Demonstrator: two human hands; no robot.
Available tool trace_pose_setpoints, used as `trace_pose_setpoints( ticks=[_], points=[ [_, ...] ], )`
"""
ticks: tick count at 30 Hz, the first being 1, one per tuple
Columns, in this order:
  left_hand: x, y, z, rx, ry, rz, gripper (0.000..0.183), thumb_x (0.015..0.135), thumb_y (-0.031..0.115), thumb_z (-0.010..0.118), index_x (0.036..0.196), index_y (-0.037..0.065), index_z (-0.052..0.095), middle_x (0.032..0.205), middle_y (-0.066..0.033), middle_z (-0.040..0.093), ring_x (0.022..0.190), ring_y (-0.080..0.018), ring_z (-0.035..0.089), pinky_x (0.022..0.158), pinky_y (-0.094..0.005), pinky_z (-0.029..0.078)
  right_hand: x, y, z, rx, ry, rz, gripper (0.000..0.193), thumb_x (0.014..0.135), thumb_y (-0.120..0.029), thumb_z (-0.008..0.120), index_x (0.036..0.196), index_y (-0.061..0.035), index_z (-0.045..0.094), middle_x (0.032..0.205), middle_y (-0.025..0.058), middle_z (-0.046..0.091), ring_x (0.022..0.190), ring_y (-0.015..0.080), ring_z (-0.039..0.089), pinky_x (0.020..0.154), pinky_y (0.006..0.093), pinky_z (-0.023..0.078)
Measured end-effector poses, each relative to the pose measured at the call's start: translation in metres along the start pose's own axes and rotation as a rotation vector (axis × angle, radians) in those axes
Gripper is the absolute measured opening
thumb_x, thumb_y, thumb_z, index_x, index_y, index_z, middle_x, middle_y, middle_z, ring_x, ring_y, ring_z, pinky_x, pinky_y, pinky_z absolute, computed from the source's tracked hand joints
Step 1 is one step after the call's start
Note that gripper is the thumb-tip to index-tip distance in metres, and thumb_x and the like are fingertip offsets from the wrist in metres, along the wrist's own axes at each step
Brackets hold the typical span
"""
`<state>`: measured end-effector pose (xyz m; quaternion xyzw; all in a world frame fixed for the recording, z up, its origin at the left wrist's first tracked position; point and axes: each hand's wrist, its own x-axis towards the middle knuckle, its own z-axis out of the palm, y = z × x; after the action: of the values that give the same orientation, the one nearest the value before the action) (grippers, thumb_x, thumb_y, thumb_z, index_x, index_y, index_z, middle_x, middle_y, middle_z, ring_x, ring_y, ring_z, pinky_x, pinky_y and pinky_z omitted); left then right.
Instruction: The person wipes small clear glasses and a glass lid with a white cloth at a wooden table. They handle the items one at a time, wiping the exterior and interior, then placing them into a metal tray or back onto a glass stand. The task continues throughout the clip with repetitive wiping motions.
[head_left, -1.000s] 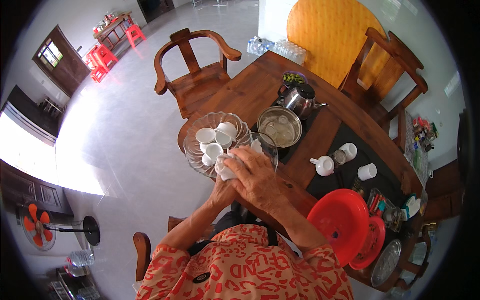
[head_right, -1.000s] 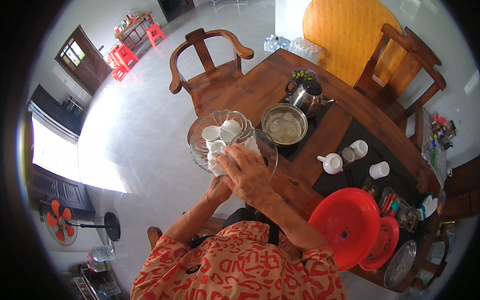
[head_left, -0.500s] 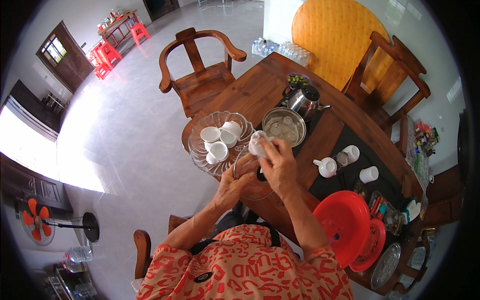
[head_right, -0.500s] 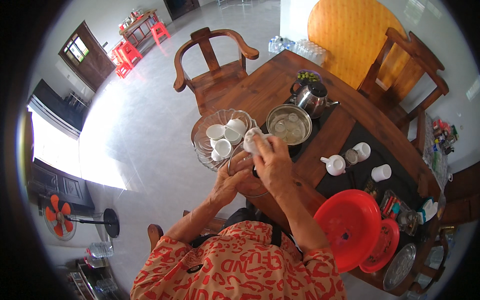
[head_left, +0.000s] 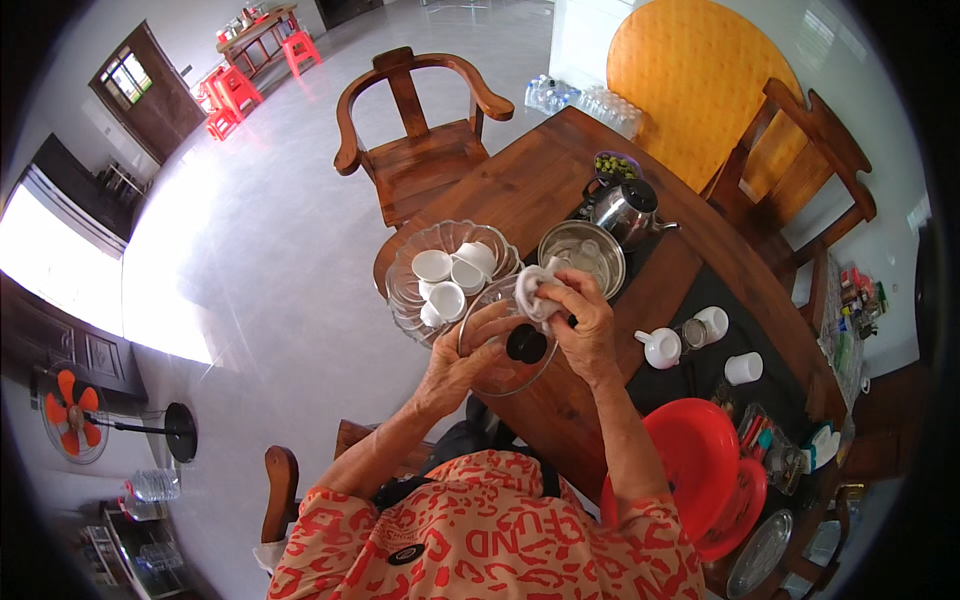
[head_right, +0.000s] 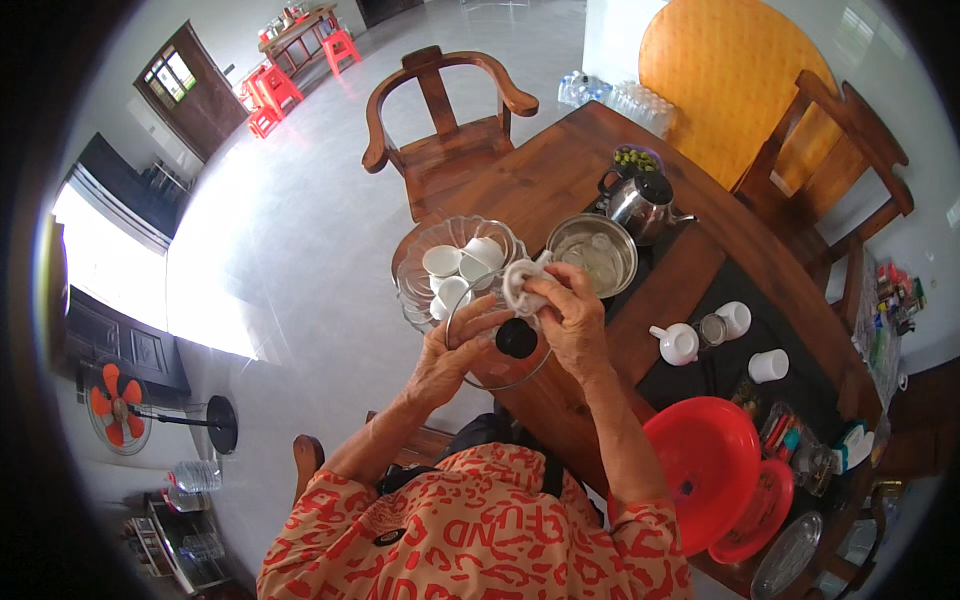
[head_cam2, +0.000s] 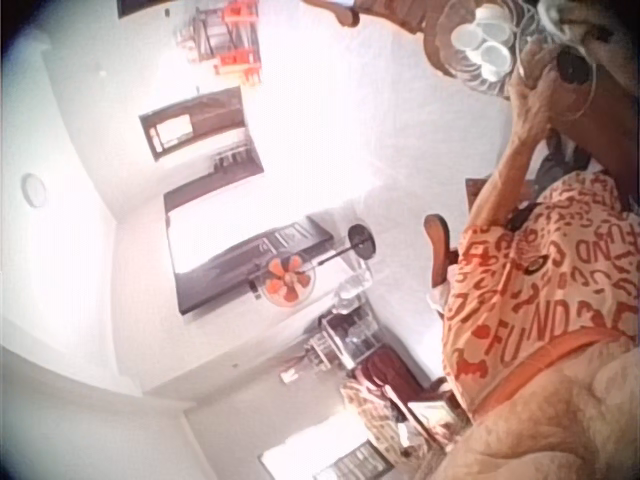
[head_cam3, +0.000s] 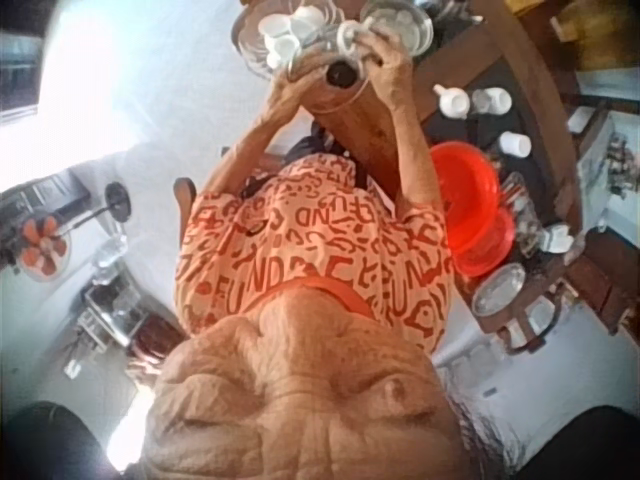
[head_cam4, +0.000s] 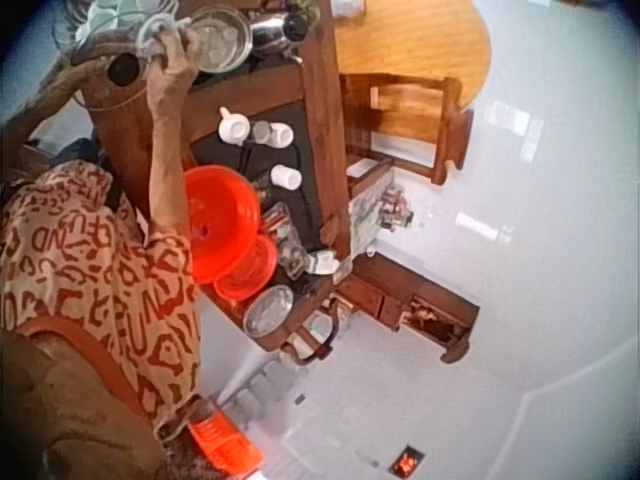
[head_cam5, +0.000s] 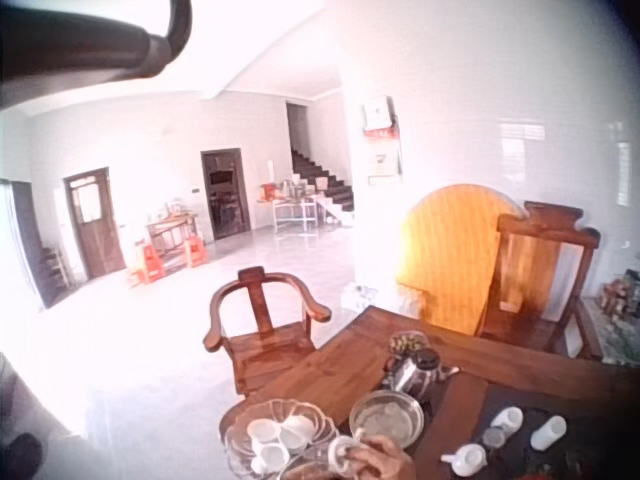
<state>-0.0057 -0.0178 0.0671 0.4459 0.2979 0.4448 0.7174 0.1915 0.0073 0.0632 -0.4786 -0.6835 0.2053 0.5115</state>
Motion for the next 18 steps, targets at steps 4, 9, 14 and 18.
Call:
trace_pose_setpoints(
  ticks=[4,9,14,18],
  points=[
    [0.002,-0.003,-0.003,-0.038,-0.023,-0.025,0.052,0.093,0.003,0.051,0.142,0.001,0.033,0.134,-0.0164,0.05,0.109,-0.0193,0.059,0.088,-0.0302,0.055,-0.01,0.004,-0.004,0.013,0.0,0.092,0.04,0.073,0.011,0.062,0.108,-0.0083,0.067,0.112,0.0087,0.053,0.099,0.0226,0.06,0.078,0.0313,0.053],
    [0.009,-0.023,-0.012,0.078,0.018,-0.039,0.042,0.094,0.008,0.055,0.133,0.002,0.044,0.126,-0.0097,0.055,0.109,-0.0143,0.055,0.091,-0.0301,0.049,-0.003,-0.035,0.008,-0.053,-0.084,-0.107,0.033,0.071,-0.006,0.069,0.104,-0.0071,0.067,0.123,0.0118,0.05,0.113,0.0335,0.049,0.097,0.043,0.04],
    [0.01,-0.03,-0.012,0.228,0.098,0.049,0.032,0.091,0.006,0.059,0.121,0.0,0.051,0.12,-0.0066,0.059,0.101,-0.0132,0.06,0.086,-0.0279,0.051,0.003,-0.041,0.018,-0.048,-0.157,-0.311,0.028,0.069,-0.005,0.073,0.096,-0.0104,0.069,0.12,0.0082,0.054,0.112,0.0306,0.049,0.096,0.0415,0.04],
    [0.013,-0.017,-0.009,0.025,-0.003,-0.054,0.04,0.094,0.007,0.055,0.132,0.002,0.044,0.122,-0.0073,0.056,0.104,-0.0139,0.058,0.083,-0.03,0.054,0.012,-0.021,-0.001,0.011,-0.1,-0.173,0.032,0.068,0.004,0.071,0.096,-0.0116,0.07,0.119,0.0056,0.056,0.111,0.0275,0.05,0.096,0.038,0.041]
  ],
)
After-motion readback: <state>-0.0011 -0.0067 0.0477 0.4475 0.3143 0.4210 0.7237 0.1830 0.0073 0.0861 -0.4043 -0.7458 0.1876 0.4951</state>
